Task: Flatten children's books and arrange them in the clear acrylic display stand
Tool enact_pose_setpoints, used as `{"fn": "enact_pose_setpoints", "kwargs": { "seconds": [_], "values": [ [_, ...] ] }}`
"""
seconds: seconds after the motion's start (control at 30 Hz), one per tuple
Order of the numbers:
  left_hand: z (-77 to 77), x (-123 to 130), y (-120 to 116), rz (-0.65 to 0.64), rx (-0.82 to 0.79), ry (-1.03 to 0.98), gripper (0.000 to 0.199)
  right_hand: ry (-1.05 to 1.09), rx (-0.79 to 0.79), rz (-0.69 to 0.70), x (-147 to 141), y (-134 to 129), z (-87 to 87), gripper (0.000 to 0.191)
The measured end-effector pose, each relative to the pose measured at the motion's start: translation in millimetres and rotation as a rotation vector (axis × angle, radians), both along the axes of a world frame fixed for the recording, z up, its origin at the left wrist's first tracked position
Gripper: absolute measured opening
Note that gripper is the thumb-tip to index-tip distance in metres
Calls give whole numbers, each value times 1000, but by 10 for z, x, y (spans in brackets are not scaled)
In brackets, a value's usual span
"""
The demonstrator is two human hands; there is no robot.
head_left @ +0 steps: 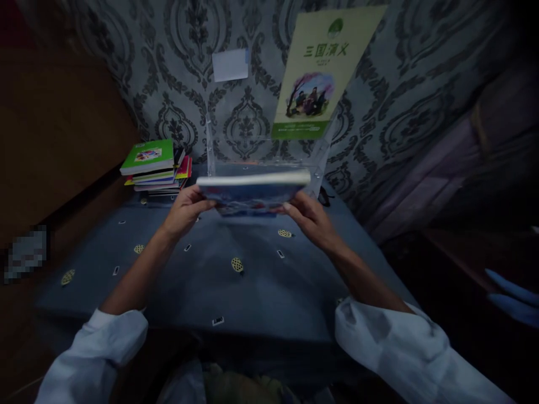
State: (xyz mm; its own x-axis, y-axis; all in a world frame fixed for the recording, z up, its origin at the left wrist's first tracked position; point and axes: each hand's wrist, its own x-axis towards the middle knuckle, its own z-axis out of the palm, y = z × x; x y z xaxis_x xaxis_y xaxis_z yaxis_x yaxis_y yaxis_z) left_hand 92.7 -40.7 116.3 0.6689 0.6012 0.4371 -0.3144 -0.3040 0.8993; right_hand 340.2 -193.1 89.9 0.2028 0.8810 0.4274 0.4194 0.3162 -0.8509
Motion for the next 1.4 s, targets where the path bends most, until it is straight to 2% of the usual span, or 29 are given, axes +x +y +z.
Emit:
{"fn": "enact_pose_setpoints", "kwargs": {
  "seconds": [0.03, 0.1, 0.17, 0.27, 0.33, 0.4, 0.47, 0.57, 0.77, 0.9, 1.1, 1.23, 1.4],
  "values": [
    [13, -39, -13, -5, 100, 43, 28, -72, 51, -17, -7, -21, -41, 34],
    [-86, -135, -70, -44, 288, 155, 23, -215, 92, -19, -12, -84, -232, 30],
    [-327, -236, -165, -108, 437, 243, 22, -312, 73, 22, -13, -172, -514, 25],
    [-782, -368, -342, -181, 621, 360, 26, -412, -24, 76, -20, -316, -905, 24],
    [-1014, -430, -448, -198, 733, 406, 29, -467, -49, 89, -28, -386, -1055, 29],
    [-1138, -467, -520, -193, 787, 432, 32, -502, -46, 91, -32, -425, -1113, 33],
    [-1169, -482, -554, -185, 800, 445, 33, -526, -33, 90, -29, -439, -1123, 34],
    [-1133, -490, -569, -185, 813, 459, 35, -574, -25, 84, -11, -448, -1129, 37],
    [-1002, -565, -593, -230, 921, 587, 61, -714, -51, 55, 18, -478, -1144, 45],
    [-936, -616, -547, -259, 943, 628, 58, -759, -60, 33, -3, -467, -1088, 45],
    [-1010, -496, -301, -79, 892, 701, 40, -768, -102, -46, -27, -372, -1031, 42],
    [-1106, -304, -63, 55, 887, 806, 42, -725, -122, -98, -17, -260, -1041, 37],
    [-1172, -81, 122, 136, 909, 832, 44, -652, -191, -114, 2, -77, -1028, 38]
  ]
}}
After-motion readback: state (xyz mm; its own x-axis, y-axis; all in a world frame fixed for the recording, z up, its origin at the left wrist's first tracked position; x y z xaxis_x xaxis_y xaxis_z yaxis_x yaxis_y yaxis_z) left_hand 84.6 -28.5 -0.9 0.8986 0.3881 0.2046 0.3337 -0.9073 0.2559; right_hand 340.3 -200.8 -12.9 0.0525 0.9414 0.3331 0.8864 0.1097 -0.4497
